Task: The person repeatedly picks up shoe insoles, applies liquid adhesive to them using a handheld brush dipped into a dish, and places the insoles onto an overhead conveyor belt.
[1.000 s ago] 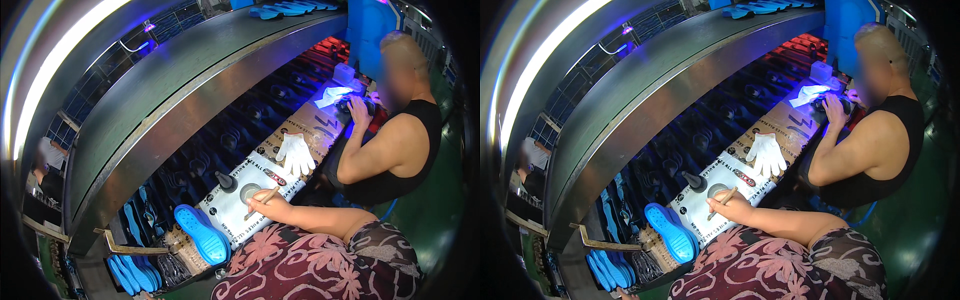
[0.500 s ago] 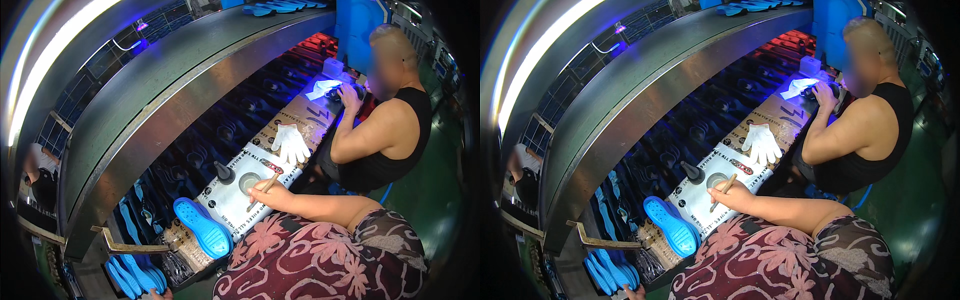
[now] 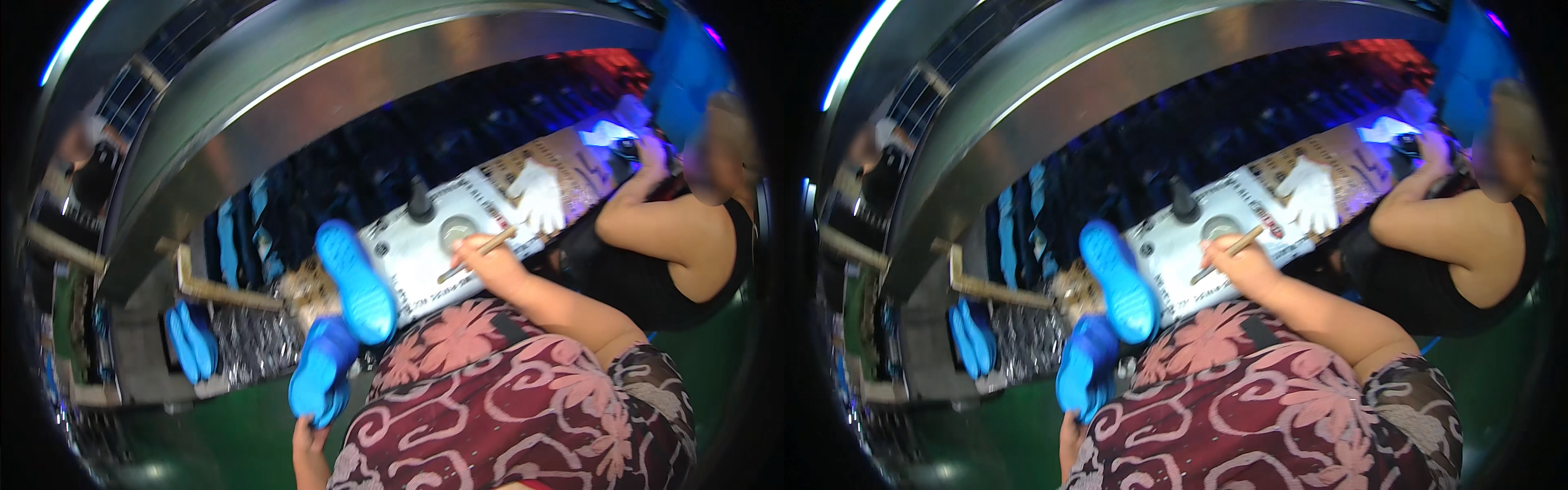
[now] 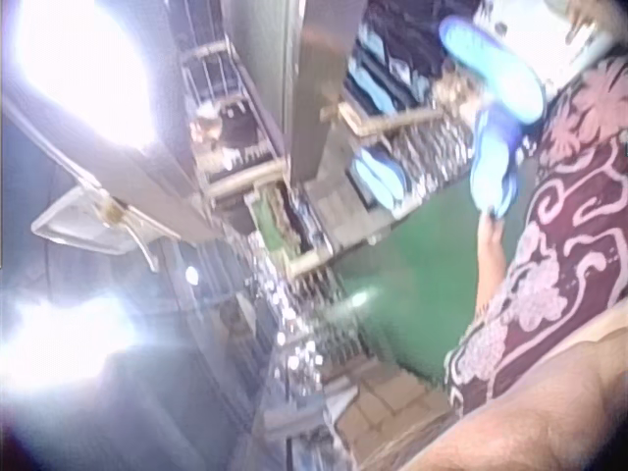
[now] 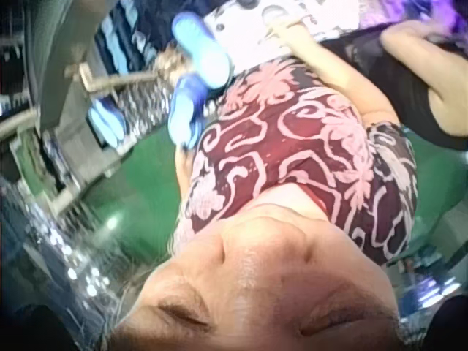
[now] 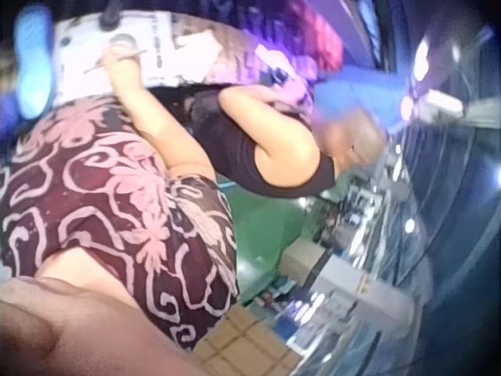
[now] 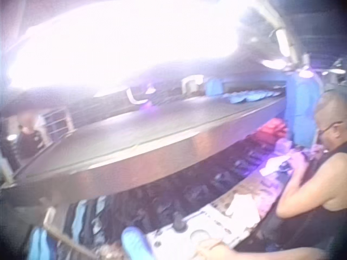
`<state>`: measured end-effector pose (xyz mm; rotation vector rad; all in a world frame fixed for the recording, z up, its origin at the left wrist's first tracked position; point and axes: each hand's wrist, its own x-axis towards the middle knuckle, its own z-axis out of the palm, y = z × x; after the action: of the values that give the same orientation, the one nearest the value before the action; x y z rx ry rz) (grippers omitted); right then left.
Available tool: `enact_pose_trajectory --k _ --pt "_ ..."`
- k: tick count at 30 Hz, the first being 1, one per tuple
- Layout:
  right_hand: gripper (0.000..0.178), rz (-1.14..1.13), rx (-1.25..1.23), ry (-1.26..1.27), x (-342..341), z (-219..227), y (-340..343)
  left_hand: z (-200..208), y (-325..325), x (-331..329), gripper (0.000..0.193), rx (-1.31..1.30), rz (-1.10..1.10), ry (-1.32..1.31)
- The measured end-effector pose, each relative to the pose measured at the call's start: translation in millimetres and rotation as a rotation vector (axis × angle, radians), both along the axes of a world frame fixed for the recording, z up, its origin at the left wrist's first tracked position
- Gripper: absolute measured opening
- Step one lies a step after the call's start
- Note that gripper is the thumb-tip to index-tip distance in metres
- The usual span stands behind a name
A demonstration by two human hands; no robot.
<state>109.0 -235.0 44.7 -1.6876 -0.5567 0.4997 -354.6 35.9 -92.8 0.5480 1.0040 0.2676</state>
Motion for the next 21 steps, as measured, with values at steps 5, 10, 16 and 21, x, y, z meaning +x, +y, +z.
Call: enact_pose_trajectory --k 5,10,16,21 --pt "0.034 -0.011 0.054 0.028 4.4 -2.9 -6.9 27.3 -45.4 96.7 0.066 -0.022 0.226 -0.111" --pt "0.034 -0.061 0.047 0.067 4.3 -4.8 -15.2 26.9 -41.7 166.0 0.053 0.038 0.366 -0.231" --pt "0.036 -0.097 0.038 0.043 3.4 -5.9 -20.7 62.0 -39.5 193.7 0.057 0.471 0.137 0.205" --pt "0.036 -0.104 0.042 0.022 4.5 -7.4 -24.2 46.7 6.3 182.8 0.05 1.105 0.017 0.401"
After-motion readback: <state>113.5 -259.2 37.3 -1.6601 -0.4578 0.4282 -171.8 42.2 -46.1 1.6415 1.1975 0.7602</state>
